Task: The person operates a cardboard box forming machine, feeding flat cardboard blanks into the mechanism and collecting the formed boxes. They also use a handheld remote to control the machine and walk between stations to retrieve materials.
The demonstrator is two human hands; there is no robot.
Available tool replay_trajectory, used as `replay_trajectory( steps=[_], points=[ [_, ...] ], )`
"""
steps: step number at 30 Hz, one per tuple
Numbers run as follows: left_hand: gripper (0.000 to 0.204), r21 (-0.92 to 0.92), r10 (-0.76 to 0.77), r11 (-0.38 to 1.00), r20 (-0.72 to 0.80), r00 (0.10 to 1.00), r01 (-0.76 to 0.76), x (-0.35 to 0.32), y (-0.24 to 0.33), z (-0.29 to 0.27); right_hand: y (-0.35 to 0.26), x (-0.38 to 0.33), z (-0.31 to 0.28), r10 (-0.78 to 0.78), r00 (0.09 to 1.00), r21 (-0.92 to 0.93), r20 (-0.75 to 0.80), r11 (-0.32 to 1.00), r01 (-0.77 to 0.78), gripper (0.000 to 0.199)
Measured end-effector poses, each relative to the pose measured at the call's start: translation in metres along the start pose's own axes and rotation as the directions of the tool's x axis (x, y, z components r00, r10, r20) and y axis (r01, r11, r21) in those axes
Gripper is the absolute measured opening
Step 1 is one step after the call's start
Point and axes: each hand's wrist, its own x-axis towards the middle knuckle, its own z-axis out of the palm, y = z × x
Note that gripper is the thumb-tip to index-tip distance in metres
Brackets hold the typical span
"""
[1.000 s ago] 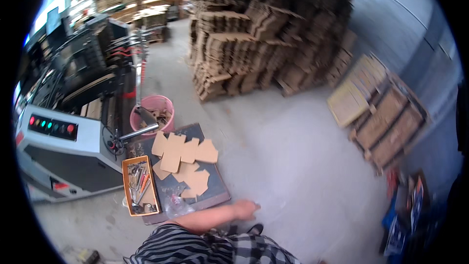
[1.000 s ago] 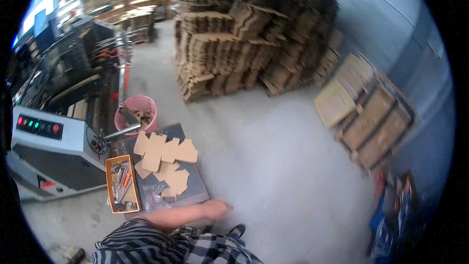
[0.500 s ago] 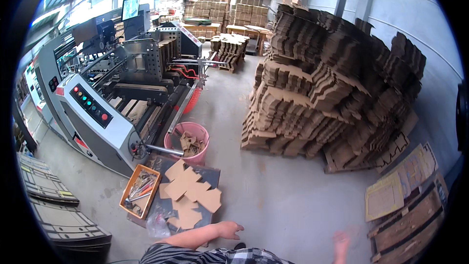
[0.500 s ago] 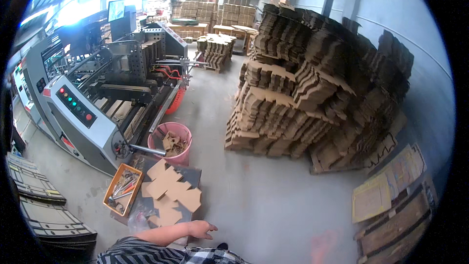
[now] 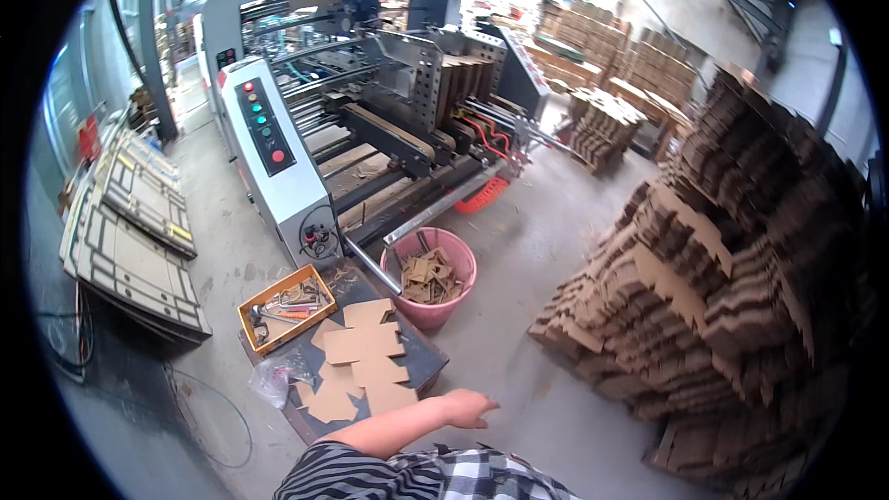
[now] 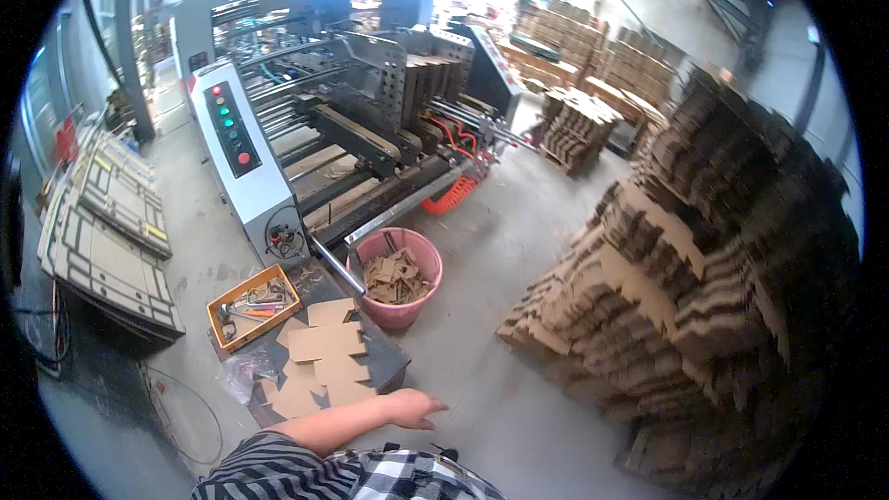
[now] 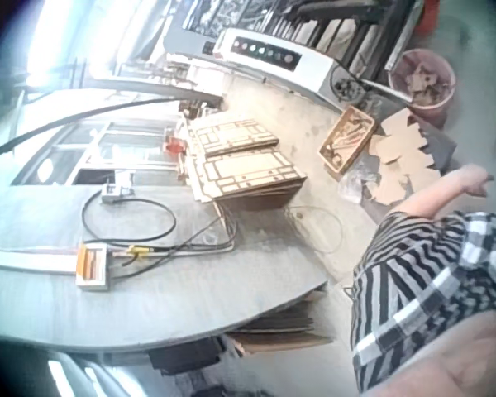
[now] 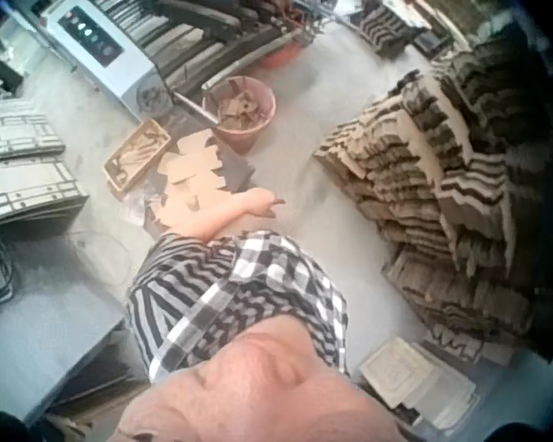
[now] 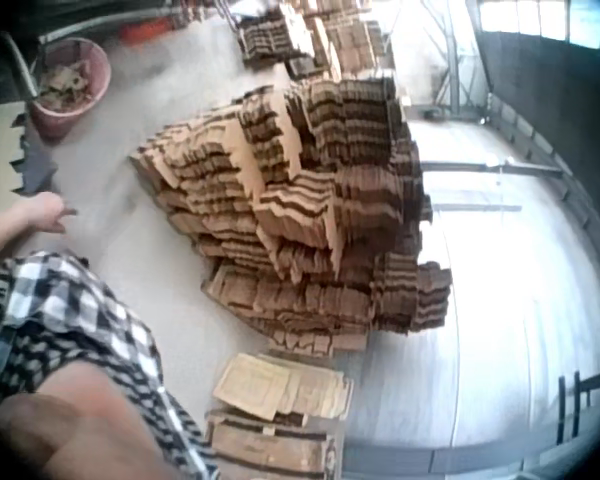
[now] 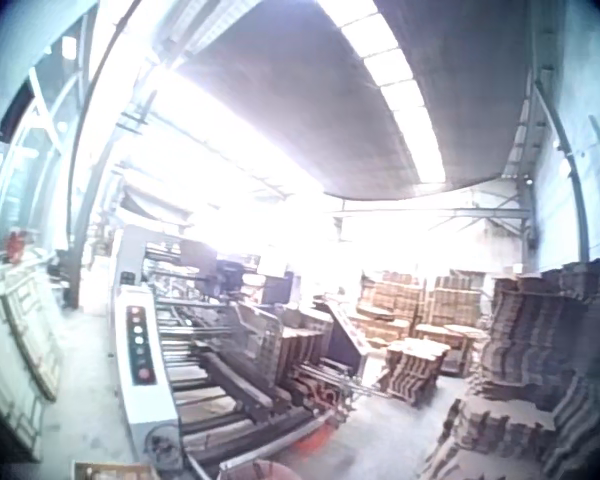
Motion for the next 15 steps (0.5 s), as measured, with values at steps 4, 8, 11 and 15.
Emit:
replay_trajectory(
  steps=[4, 8, 11, 15],
  points=[
    [0.058, -0.063, -0.193, 0.98, -0.12, 0.974, 0.187, 0.041, -0.023, -0.029, -0.041, 0.14, -0.102, -0.108, 0.994, -0.143, -0.03, 0.984, 0.103, 0.018],
    [0.057, -0.175, -0.273, 0.956, -0.248, 0.929, 0.235, 0.072, -0.036, -0.067, -0.152, 0.334, -0.225, -0.652, 0.748, -0.625, -0.12, 0.635, 0.454, 0.018],
    [0.054, -0.268, -0.388, 0.912, -0.322, 0.864, 0.31, 0.086, -0.044, -0.109, -0.418, 0.303, -0.264, -0.765, 0.615, -0.057, -0.19, 0.634, 0.771, 0.033],
    [0.05, -0.255, -0.286, 0.951, -0.506, 0.814, 0.176, 0.149, -0.1, -0.178, -0.595, 0.283, -0.242, -0.898, 0.431, 0.334, -0.092, 0.38, 0.863, 0.026]
  ],
)
